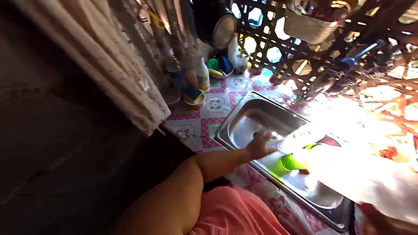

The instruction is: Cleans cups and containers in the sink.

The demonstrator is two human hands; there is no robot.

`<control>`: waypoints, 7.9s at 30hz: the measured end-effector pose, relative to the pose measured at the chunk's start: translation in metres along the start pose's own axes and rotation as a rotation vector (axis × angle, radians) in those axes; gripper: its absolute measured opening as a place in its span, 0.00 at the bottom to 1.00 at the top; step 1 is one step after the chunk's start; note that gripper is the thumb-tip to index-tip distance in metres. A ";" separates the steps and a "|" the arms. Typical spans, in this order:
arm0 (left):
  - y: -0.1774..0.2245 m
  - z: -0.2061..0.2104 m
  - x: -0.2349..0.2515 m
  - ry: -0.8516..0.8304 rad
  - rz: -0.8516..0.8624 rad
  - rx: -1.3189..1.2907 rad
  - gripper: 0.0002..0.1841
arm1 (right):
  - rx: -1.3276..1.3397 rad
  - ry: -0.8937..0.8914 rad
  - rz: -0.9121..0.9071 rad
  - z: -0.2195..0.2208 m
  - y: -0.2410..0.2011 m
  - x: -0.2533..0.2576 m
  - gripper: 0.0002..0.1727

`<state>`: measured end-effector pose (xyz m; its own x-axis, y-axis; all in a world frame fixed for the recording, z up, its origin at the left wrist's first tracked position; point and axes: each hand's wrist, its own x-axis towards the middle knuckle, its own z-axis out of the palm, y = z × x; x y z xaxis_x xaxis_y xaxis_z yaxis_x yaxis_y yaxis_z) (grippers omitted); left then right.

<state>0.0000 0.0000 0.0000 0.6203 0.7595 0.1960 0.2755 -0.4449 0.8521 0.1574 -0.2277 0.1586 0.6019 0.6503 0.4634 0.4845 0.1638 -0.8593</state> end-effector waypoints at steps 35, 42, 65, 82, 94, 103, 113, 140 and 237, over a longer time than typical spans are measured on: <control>0.006 -0.233 0.047 0.191 -0.115 0.361 0.17 | -0.630 -0.303 -0.328 0.148 0.009 0.207 0.29; 0.028 -0.121 0.151 -0.129 -0.351 -0.224 0.18 | -0.962 -0.352 -0.044 0.208 0.013 0.251 0.37; 0.011 -0.076 0.232 -0.342 -0.030 0.205 0.20 | -0.255 -0.550 0.387 0.152 0.108 0.264 0.38; -0.062 0.016 0.051 -0.081 -0.006 -0.151 0.71 | -0.321 -0.632 0.462 0.218 0.138 0.241 0.47; -0.010 0.004 0.177 0.002 -0.241 0.380 0.36 | -0.587 -0.735 0.324 0.213 0.129 0.241 0.44; -0.044 -0.027 0.178 -0.352 -0.170 -0.147 0.43 | -0.614 -1.004 -0.006 0.223 0.113 0.239 0.40; -0.075 -0.075 0.169 -0.407 -0.331 -0.351 0.42 | -0.810 -1.362 0.218 0.225 0.160 0.184 0.40; 0.012 -0.007 0.186 -0.116 -0.254 0.343 0.29 | -0.890 -0.270 0.035 0.233 0.125 0.189 0.21; -0.003 -0.061 0.170 1.001 -0.026 -0.766 0.29 | 0.762 0.541 1.057 0.299 0.143 0.129 0.30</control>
<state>0.0602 0.1592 0.0601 -0.2980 0.9392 0.1704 -0.4239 -0.2902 0.8580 0.1143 0.1014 0.0306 0.7108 0.3840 -0.5894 -0.6949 0.2533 -0.6730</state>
